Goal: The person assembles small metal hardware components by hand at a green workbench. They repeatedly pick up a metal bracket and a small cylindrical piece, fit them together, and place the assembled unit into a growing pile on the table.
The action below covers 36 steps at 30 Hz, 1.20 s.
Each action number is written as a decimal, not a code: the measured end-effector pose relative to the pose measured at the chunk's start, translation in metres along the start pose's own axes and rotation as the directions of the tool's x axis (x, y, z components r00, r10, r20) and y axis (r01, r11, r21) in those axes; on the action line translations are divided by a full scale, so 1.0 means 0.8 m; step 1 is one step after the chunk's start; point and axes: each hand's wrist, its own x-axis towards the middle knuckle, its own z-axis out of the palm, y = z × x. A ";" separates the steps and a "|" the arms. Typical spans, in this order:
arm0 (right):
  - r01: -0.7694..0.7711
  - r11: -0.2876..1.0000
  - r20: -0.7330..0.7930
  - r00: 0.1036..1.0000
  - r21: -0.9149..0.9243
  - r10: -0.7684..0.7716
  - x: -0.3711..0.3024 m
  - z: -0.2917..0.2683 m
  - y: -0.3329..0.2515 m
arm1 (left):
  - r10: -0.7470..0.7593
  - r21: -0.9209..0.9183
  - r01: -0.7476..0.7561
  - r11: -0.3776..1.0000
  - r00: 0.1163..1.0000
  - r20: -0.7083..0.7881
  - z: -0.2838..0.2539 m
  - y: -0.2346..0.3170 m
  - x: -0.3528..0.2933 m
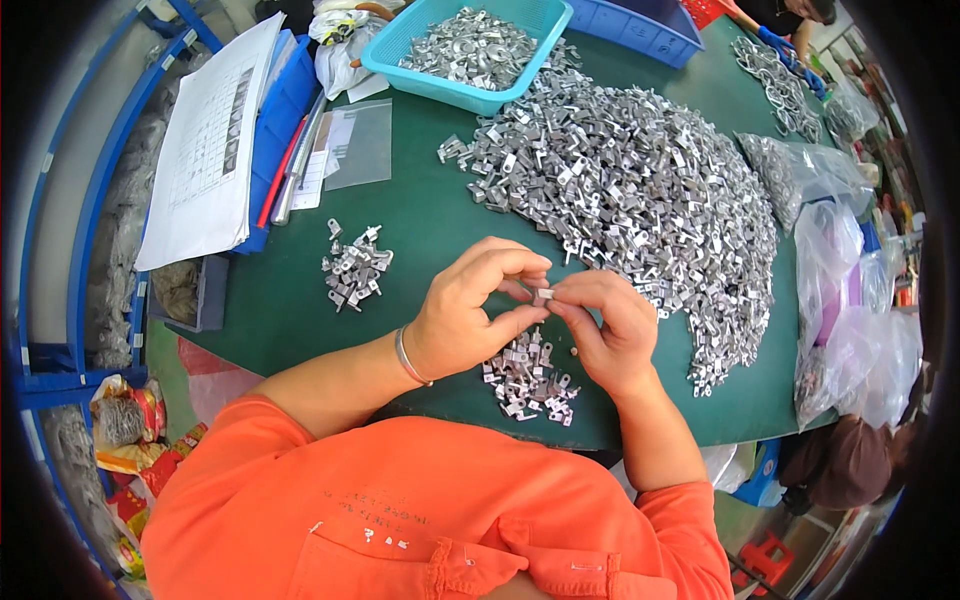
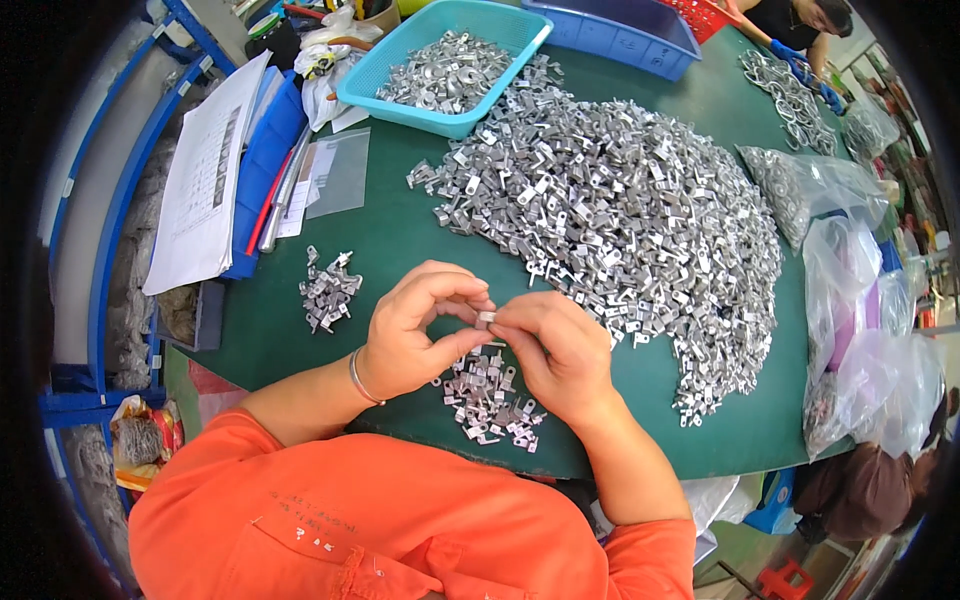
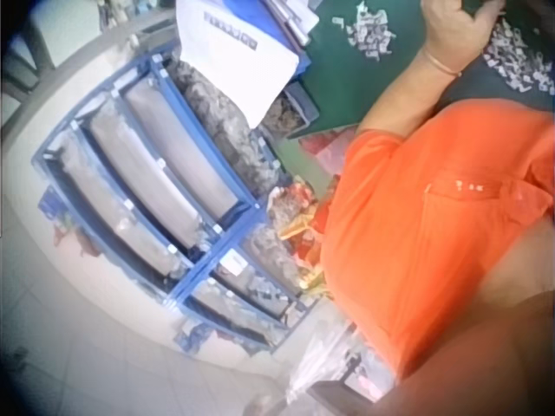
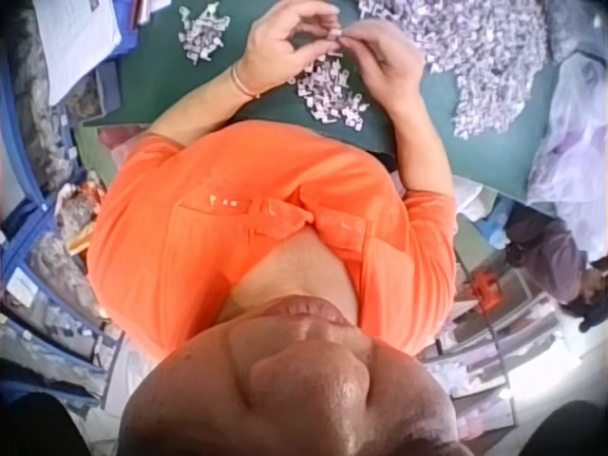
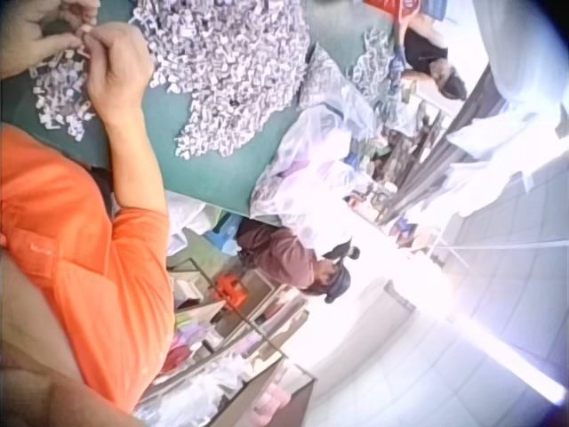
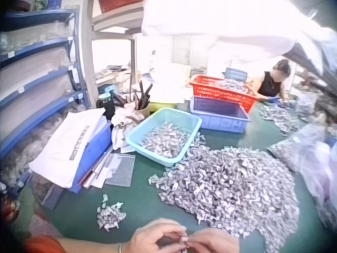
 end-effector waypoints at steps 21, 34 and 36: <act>-0.044 0.998 0.335 0.942 0.033 0.031 -0.022 -0.005 0.002 | -0.080 0.240 0.125 0.963 0.979 -0.189 -0.032 -0.021 0.019; -0.196 0.981 -0.017 0.980 0.017 0.196 -0.017 -0.015 0.023 | 0.082 0.647 -0.266 0.715 0.950 0.301 0.013 -0.054 0.083; -0.276 0.961 -0.050 0.960 0.019 0.277 -0.015 -0.017 0.019 | 0.123 0.574 -0.286 0.768 0.944 0.305 0.006 -0.053 0.080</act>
